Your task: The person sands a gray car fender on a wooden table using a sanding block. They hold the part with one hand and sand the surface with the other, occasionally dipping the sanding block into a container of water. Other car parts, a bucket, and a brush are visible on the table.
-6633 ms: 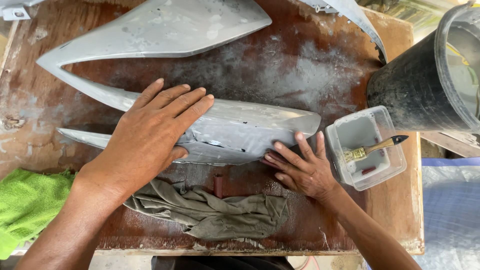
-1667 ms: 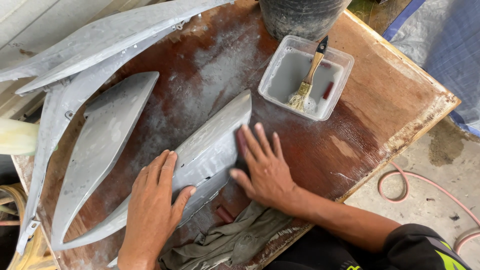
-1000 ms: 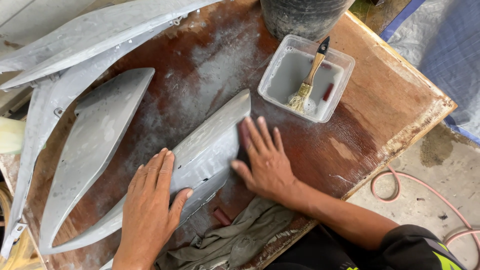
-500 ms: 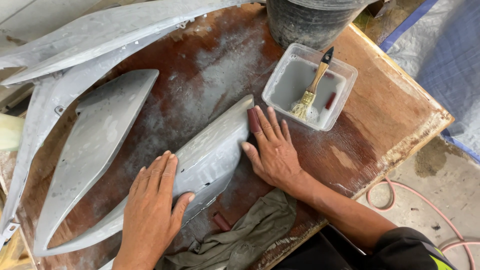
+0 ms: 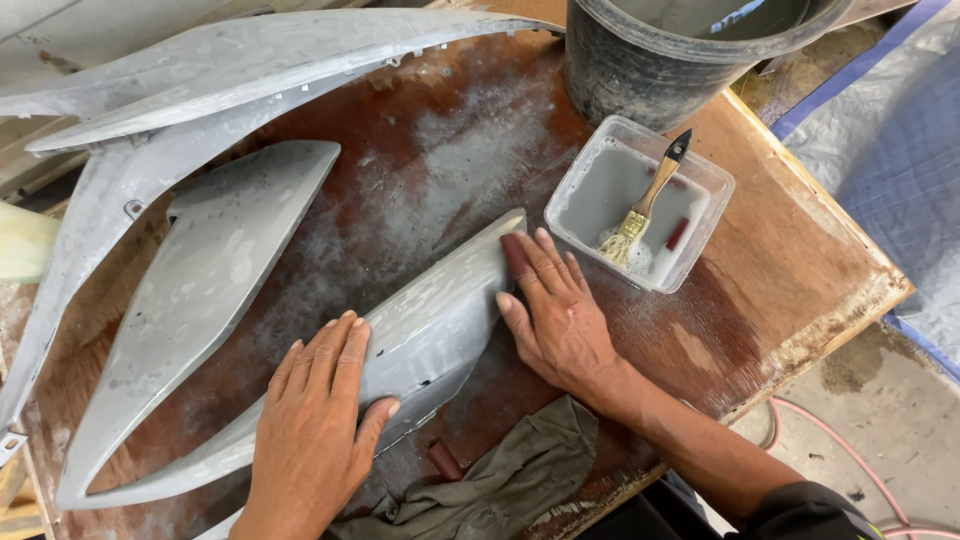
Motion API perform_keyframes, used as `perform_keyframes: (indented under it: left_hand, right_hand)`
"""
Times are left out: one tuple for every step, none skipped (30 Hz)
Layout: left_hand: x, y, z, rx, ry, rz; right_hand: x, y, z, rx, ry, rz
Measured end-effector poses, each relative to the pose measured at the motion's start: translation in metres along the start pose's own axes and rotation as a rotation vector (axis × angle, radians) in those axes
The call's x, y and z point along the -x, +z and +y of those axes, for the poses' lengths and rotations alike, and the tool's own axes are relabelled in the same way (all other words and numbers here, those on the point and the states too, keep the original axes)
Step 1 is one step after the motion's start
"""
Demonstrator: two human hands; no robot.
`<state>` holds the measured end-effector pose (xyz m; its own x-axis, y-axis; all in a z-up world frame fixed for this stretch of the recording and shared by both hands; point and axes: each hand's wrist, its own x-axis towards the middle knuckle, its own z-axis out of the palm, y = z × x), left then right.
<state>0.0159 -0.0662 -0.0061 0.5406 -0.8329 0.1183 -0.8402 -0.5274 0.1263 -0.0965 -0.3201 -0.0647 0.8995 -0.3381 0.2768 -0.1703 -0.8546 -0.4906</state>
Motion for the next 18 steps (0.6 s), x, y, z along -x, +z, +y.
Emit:
perform_keyframes:
  left_hand:
    - [0.0,0.0,0.0,0.003,0.0,0.0]
    - [0.001,0.001,0.0,0.0,-0.003,-0.006]
    - [0.0,0.001,-0.001,-0.004,-0.005,-0.009]
    - [0.0,0.001,-0.002,-0.003,-0.003,-0.007]
    - [0.0,0.002,-0.002,0.0,-0.005,-0.014]
    - [0.0,0.002,-0.003,0.003,-0.008,-0.021]
    - [0.001,0.003,-0.003,0.005,-0.012,-0.017]
    - [0.001,0.004,-0.003,-0.003,-0.006,-0.011]
    - [0.001,0.004,-0.004,-0.012,0.002,-0.008]
    - [0.002,0.004,-0.004,-0.012,-0.001,-0.006]
    - [0.002,0.005,-0.004,-0.008,0.003,-0.011]
    - [0.002,0.005,-0.004,-0.005,0.007,-0.015]
    - [0.003,0.005,-0.004,-0.004,0.004,-0.013]
    - [0.004,0.006,-0.004,-0.002,0.012,-0.013]
    - [0.005,0.007,-0.003,0.0,0.019,-0.016]
    - [0.005,0.006,-0.003,0.001,0.017,-0.016]
    - [0.006,0.006,-0.002,0.009,0.017,-0.018]
    - [0.007,0.006,-0.001,0.017,0.017,-0.019]
  right_hand:
    - [0.001,0.003,-0.001,0.002,0.001,-0.001]
    - [0.002,0.006,-0.002,0.009,-0.04,-0.017]
    - [0.003,0.009,-0.003,0.016,-0.082,-0.03]
    - [0.001,0.011,0.002,0.019,-0.082,-0.029]
    - [0.0,0.012,0.005,0.015,-0.076,-0.019]
    - [-0.001,0.014,0.009,0.011,-0.07,-0.009]
    - [-0.005,0.008,0.008,0.013,-0.076,-0.011]
    - [-0.01,0.002,0.008,-0.026,-0.044,0.028]
    - [-0.013,-0.003,0.007,-0.067,-0.009,0.067]
    - [-0.012,-0.002,0.006,-0.067,-0.012,0.066]
    - [-0.012,-0.002,0.005,-0.074,-0.014,0.058]
    - [-0.012,-0.001,0.004,-0.081,-0.016,0.05]
    - [-0.009,0.001,0.001,-0.08,-0.019,0.048]
    - [-0.007,0.003,-0.001,-0.097,-0.072,-0.017]
    - [-0.004,0.005,-0.004,-0.115,-0.123,-0.083]
    - [-0.004,0.002,-0.004,-0.115,-0.124,-0.085]
    - [-0.003,0.0,-0.005,-0.093,-0.148,-0.073]
    - [-0.003,-0.003,-0.006,-0.072,-0.172,-0.06]
